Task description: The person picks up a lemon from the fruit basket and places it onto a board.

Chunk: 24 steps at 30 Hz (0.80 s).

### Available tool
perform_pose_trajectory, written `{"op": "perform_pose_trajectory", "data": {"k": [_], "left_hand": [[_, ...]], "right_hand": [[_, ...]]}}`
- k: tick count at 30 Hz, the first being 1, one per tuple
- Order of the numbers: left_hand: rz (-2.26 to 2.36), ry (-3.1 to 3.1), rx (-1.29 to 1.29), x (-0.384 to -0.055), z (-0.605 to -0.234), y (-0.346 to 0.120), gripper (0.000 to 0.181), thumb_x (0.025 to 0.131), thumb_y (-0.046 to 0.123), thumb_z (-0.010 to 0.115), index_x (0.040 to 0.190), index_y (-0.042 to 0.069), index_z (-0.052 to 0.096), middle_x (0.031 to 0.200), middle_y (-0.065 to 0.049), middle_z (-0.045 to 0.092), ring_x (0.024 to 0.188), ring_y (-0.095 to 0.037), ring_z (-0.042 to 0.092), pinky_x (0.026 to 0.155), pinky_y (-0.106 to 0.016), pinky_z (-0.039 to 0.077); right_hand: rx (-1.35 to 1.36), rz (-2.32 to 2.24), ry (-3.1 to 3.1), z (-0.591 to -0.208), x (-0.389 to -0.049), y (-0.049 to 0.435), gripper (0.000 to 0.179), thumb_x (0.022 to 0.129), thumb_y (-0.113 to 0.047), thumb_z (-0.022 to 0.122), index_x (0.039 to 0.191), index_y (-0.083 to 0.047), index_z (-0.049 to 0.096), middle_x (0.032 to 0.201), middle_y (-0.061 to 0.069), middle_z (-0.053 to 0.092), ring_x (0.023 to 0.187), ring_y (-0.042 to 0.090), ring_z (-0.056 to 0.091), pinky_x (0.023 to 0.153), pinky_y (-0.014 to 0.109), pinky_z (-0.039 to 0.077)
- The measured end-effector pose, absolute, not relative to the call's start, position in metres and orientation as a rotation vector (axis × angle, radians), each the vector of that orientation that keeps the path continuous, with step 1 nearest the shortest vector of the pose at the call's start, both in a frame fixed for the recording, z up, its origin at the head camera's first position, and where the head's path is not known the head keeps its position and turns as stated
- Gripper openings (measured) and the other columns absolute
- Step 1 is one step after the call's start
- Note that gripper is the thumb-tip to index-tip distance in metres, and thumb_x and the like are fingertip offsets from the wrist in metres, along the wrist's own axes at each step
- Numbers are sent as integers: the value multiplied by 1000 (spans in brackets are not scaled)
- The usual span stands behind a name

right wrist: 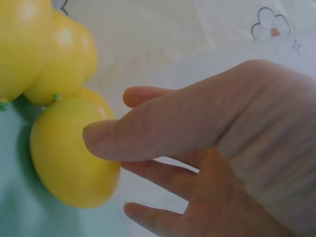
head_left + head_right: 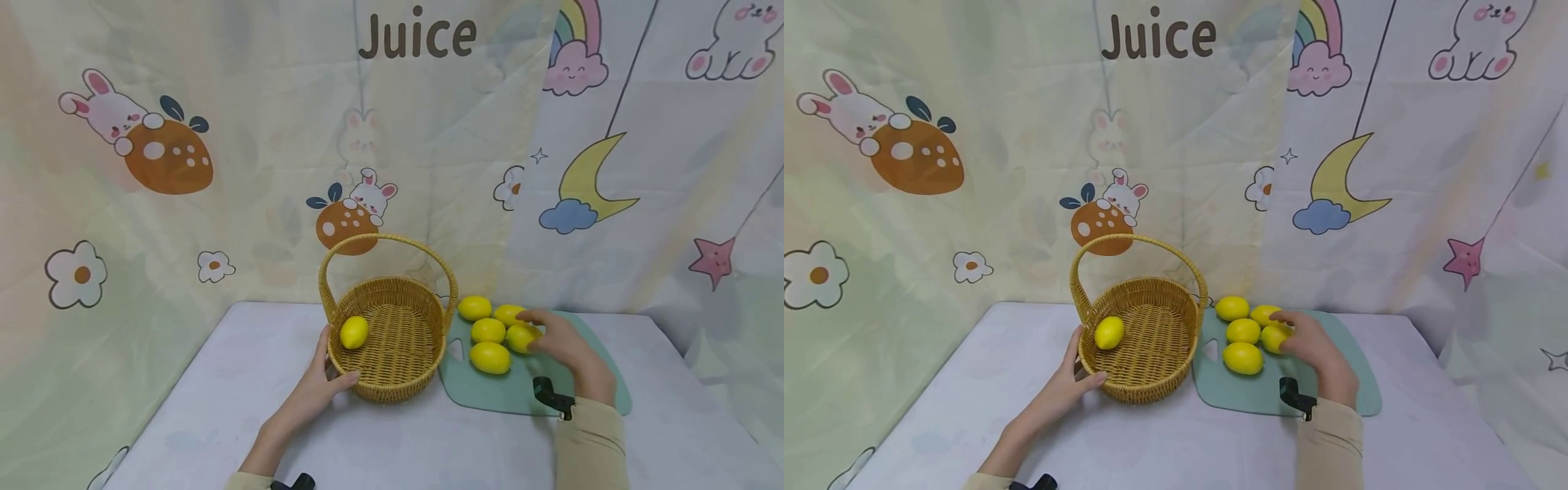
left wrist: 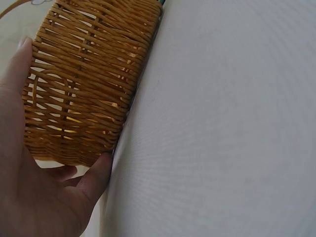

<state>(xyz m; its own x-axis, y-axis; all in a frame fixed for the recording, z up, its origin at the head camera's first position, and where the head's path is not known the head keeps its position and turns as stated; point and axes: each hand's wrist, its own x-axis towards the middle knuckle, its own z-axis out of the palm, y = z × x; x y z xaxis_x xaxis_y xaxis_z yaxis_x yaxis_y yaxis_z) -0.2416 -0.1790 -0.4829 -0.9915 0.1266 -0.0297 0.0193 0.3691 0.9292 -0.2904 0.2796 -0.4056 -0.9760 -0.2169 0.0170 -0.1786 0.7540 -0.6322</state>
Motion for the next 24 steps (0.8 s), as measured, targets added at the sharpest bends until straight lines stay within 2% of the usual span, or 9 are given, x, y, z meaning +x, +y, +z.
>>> {"op": "perform_pose_trajectory", "data": {"k": [6,13,19,24], "left_hand": [[1721,2511,156,-242,-484,-180,109,87,45,74,150,54,-14,168,2,-5,154,-37,15,119,-65,18],[1723,2507,146,-242,-485,-179,108,87,45,74,150,54,-13,169,2,-5,154,-38,15,119,-66,18],[1707,2525,144,-241,-485,-180,109,87,45,74,151,52,-14,169,-1,-5,153,-40,15,118,-66,19],[1710,2521,153,-241,-483,-179,110,87,44,74,152,51,-14,169,-2,-5,153,-40,15,119,-63,20]], "right_hand": [[-325,-1047,2921,-390,-286,274,54,88,-2,62,141,1,50,143,28,50,128,48,46,99,65,43],[-366,-1060,2945,-360,-274,252,51,93,-8,62,143,-8,50,144,20,53,130,43,46,105,67,37],[-494,-1039,2963,-346,-265,224,48,92,-9,64,140,-9,55,142,17,55,128,42,50,103,67,39],[-590,-1003,2959,-340,-259,203,49,90,-5,67,138,-10,57,140,13,58,124,37,55,103,63,43]]}}
